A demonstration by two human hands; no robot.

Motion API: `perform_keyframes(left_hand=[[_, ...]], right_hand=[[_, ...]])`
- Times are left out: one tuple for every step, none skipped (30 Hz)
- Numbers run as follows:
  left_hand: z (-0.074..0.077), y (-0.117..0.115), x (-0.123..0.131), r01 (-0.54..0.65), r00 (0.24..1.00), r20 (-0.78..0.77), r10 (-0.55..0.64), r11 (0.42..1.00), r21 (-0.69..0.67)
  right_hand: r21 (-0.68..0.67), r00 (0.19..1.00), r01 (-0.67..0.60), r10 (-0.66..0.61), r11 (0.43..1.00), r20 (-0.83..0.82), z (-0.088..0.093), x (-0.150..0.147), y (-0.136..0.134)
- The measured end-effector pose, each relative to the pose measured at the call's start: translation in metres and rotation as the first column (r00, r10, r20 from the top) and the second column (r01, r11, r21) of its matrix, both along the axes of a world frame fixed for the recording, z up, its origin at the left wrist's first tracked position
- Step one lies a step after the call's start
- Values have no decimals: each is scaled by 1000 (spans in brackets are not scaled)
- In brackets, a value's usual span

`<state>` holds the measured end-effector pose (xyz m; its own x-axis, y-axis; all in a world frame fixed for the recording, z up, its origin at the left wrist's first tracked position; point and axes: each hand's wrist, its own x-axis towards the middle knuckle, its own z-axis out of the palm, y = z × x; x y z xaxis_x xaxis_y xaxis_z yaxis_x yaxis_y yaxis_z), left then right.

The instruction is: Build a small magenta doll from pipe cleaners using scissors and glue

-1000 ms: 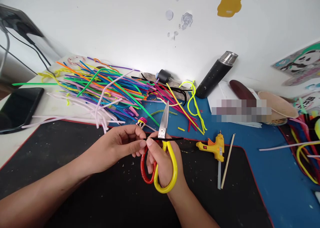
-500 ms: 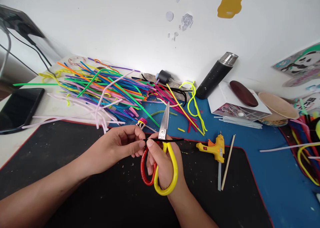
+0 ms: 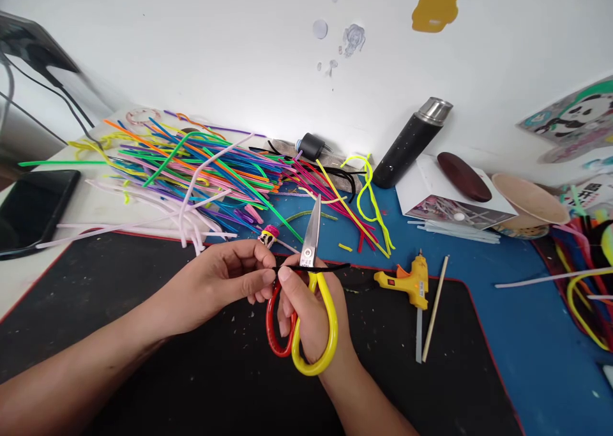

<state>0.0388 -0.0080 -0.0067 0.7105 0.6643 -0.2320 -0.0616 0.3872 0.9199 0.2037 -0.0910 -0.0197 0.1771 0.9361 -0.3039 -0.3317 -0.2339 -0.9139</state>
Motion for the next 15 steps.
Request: perform_keyframes(left_hand=[[0, 0, 0, 10, 1000, 1, -10, 1000, -7], [0, 1, 0, 22, 1000, 6, -21, 1000, -19], [0, 1, -1, 33, 999, 16, -32, 999, -36], [0, 1, -1, 43, 999, 27, -42, 998, -51], [1, 2, -1, 54, 998, 35, -52, 997, -62], [1, 2, -1, 63, 997, 40, -60, 996, -68], [2, 3, -2, 72, 997, 38, -70, 995, -68], [2, 3, -2, 83, 996, 32, -81, 995, -63], [3, 4, -3, 93, 995, 23, -92, 994, -57], [3, 4, -3, 103, 995, 18, -103, 993, -51], [3, 5, -4, 109, 994, 17, -108, 993, -46], [3, 5, -4, 109, 994, 16, -109, 993, -42], [3, 5, -5, 107, 994, 15, -107, 994, -36], [3, 6, -5, 102, 995, 12, -102, 994, -28], [3, 6, -5, 98, 995, 7, -98, 995, -19]], right_hand=[[4, 1000, -1, 1, 1000, -2, 0, 0, 0], [8, 1000, -2, 2, 1000, -5, 0, 0, 0], [13, 1000, -3, 3, 1000, -8, 0, 0, 0], [16, 1000, -1, 1, 1000, -11, 0, 0, 1], [20, 1000, -2, 3, 1000, -15, 0, 0, 1], [23, 1000, -4, 4, 1000, -19, 0, 0, 1], [25, 1000, -6, 7, 1000, -22, 1, 0, 1], [25, 1000, -10, 10, 1000, -23, 1, 0, 1], [26, 1000, -13, 14, 1000, -24, 1, 0, 1], [26, 1000, -17, 17, 1000, -24, 1, 0, 0], [26, 999, -19, 20, 999, -25, 1, 0, 0], [26, 999, -17, 18, 1000, -27, 1, 0, 0], [25, 999, -16, 17, 1000, -31, 1, 0, 0], [23, 999, -16, 17, 1000, -34, 1, 0, -1], [19, 999, -16, 17, 1000, -38, 1, 0, 0]])
